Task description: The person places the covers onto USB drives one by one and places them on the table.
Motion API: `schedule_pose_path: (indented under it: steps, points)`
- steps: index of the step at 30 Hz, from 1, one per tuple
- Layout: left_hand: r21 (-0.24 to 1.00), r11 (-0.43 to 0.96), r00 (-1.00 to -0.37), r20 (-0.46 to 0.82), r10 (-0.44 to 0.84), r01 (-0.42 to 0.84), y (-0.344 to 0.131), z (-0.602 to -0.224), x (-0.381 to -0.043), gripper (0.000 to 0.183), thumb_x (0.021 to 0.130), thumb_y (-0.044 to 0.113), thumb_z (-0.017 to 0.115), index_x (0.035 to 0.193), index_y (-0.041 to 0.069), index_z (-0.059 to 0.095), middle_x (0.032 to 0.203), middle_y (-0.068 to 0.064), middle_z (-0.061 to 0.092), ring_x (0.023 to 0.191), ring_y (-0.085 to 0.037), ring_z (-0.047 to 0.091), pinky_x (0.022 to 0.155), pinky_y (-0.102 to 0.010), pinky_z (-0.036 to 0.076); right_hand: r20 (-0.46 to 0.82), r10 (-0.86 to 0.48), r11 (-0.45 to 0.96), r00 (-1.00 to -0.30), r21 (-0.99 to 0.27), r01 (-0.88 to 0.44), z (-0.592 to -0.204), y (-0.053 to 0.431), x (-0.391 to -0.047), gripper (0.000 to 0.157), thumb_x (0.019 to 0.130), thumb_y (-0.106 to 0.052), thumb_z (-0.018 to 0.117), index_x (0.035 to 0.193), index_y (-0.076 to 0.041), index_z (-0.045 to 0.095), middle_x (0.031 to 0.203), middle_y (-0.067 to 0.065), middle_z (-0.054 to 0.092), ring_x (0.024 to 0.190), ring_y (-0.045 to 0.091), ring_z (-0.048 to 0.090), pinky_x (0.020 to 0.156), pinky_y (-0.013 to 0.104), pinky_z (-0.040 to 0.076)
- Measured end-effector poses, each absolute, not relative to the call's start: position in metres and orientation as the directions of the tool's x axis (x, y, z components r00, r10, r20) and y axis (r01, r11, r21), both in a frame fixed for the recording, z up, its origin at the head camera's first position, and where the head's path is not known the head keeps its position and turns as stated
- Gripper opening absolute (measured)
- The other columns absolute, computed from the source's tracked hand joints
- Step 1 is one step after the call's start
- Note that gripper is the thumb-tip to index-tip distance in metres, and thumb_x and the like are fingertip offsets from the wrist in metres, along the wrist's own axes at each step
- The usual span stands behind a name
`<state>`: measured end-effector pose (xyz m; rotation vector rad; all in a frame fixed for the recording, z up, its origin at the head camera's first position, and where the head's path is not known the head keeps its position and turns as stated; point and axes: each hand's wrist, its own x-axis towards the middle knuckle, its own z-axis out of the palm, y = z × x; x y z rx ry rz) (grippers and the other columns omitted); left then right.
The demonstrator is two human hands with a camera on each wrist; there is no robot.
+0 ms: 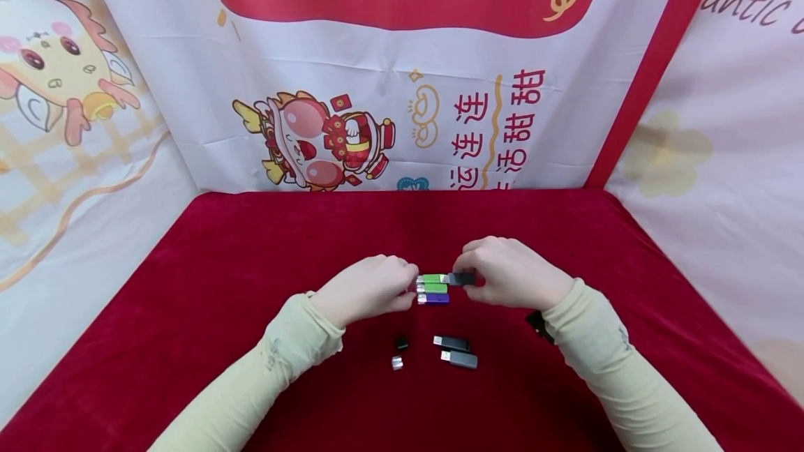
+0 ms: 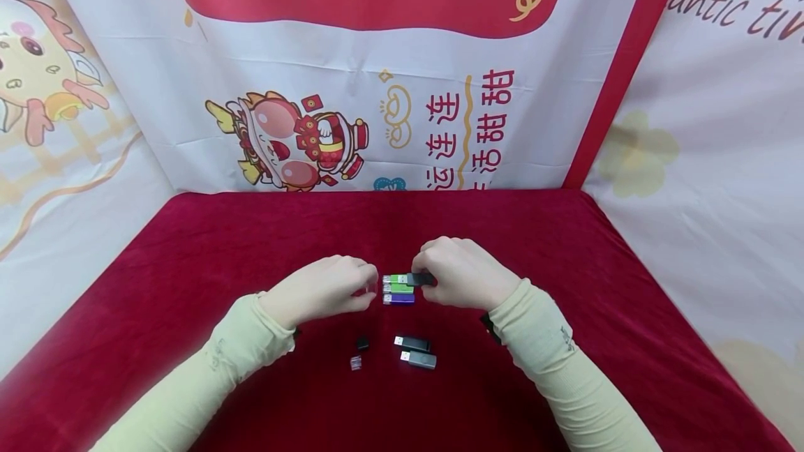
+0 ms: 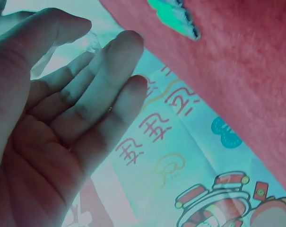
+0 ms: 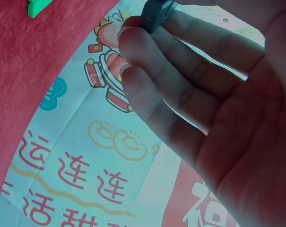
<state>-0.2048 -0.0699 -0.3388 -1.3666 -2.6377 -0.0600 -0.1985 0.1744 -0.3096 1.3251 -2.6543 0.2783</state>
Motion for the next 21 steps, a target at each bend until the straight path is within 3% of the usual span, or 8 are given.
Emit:
schedule_pose_path:
  steps: [9, 21]
  points:
    - [-0.044, 0.546, -0.503, 0.336, 0.797, 0.837, -0.076, -0.324, -0.203, 0.013, 0.087, 0.017, 0.075, 0.087, 0.011, 0.063, 0.076, 0.002, 0.062, 0.068, -0.010, 0.060, 0.064, -0.021, 0.052, 0.301, -0.769, 0.573, -0.564, -0.065, -0.817, -0.309, 0.173, -0.196, 0.020, 0.073, -0.013, 0.084, 0.092, -0.013, 0.076, 0.079, -0.007, 0.060, 0.062, 0.004, 0.050, 0.057, 0.022, 0.047]
    - [-0.092, 0.521, -0.450, 0.392, 0.803, 0.849, -0.073, -0.327, -0.202, 0.016, 0.087, 0.015, 0.072, 0.081, 0.012, 0.057, 0.069, 0.004, 0.053, 0.059, -0.008, 0.052, 0.056, -0.018, 0.046, 0.365, -0.768, 0.540, -0.526, -0.070, -0.838, -0.310, 0.166, -0.195, 0.025, 0.073, -0.016, 0.085, 0.096, -0.010, 0.076, 0.080, -0.004, 0.061, 0.063, 0.006, 0.050, 0.058, 0.022, 0.047]
